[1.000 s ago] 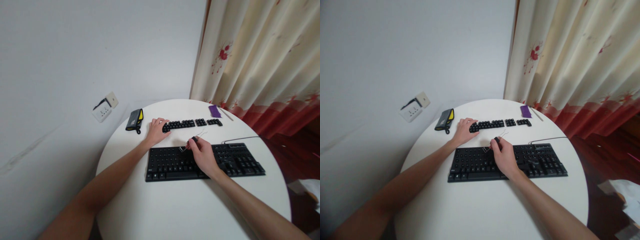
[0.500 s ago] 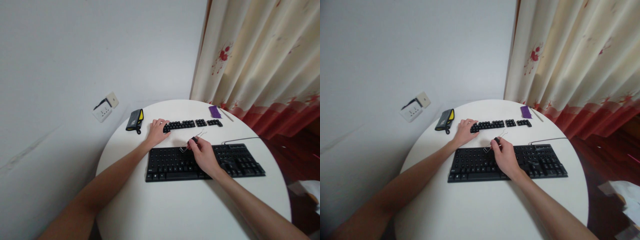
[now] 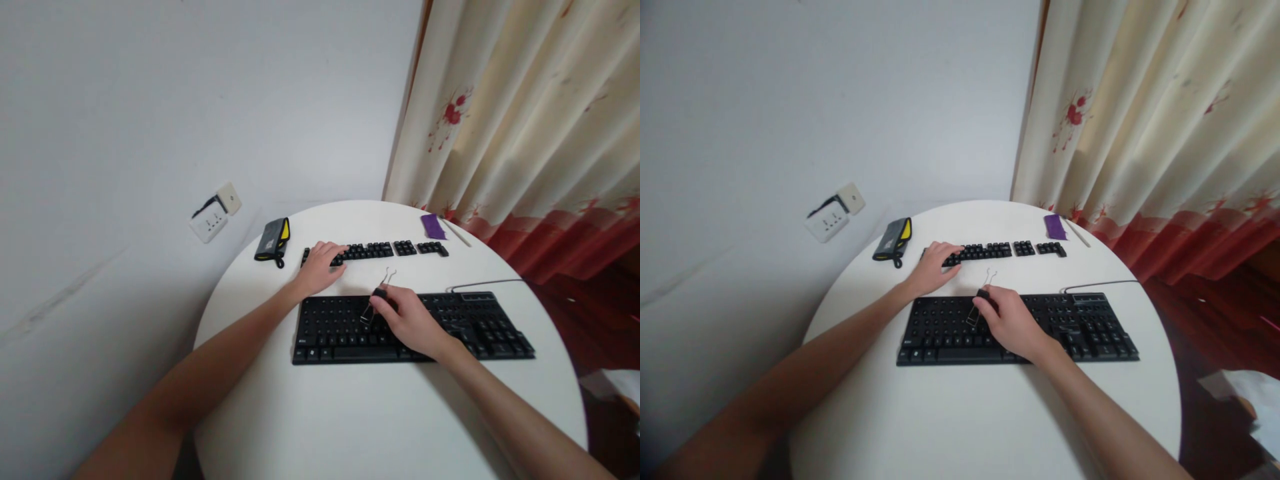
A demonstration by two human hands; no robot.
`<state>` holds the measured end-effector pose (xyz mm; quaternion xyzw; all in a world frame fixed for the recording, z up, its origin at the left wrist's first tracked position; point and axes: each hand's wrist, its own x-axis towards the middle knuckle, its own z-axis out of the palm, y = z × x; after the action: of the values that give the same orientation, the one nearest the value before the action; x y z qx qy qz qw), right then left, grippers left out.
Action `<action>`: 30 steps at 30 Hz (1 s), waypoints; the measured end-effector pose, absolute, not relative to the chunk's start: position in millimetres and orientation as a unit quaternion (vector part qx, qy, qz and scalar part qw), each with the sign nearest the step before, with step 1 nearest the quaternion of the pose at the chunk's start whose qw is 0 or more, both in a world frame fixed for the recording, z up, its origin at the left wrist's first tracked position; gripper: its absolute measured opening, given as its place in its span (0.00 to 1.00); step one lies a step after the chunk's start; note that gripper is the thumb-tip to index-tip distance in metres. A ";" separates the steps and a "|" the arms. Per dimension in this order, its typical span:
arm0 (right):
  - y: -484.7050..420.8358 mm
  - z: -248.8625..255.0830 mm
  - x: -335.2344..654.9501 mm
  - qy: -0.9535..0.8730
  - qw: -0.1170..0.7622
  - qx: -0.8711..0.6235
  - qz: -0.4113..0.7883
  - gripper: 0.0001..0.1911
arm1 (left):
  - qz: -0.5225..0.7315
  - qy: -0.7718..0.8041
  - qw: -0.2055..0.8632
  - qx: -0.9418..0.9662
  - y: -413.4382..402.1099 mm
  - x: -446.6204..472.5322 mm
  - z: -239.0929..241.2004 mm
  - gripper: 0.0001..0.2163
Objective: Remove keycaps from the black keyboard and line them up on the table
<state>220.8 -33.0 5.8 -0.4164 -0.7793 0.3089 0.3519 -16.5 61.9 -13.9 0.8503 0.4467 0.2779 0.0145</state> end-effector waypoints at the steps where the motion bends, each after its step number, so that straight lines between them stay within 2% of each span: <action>1: -33.2 5.8 221.4 -0.794 0.338 -0.410 0.296 0.15 | 0.267 0.412 0.038 0.870 57.8 -15.6 -12.1 0.14; 5: -33.6 3.8 222.7 -0.833 0.301 -0.386 0.258 0.11 | 0.190 0.303 0.120 0.926 36.8 -7.6 -4.7 0.08; 11: -35.2 7.9 224.1 -0.881 0.260 -0.301 0.258 0.10 | 0.168 0.253 0.182 0.935 11.9 9.5 7.4 0.08; 16: -36.4 7.2 222.4 -0.870 0.254 -0.337 0.255 0.11 | 0.125 0.231 0.224 0.939 7.7 3.9 14.7 0.18; 20: -36.4 1.5 217.1 -0.847 0.262 -0.371 0.277 0.13 | 0.059 0.211 0.252 0.943 6.5 -4.4 19.9 0.38; 23: -36.8 -1.1 213.4 -0.843 0.252 -0.390 0.273 0.14 | 0.012 0.227 0.244 0.943 2.9 -2.8 17.0 0.47; 26: -37.3 -3.2 210.9 -0.829 0.255 -0.421 0.266 0.15 | -0.008 0.243 0.217 0.945 -2.7 2.7 12.2 0.48; 30: -35.7 -6.4 209.0 -0.795 0.297 -0.445 0.284 0.15 | -0.011 0.262 0.189 0.946 -9.0 7.5 12.6 0.41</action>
<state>209.0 -35.7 -6.4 -0.4452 -0.7955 0.2841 0.2972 7.5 -9.0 12.6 0.9464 0.2617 -0.0114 0.1891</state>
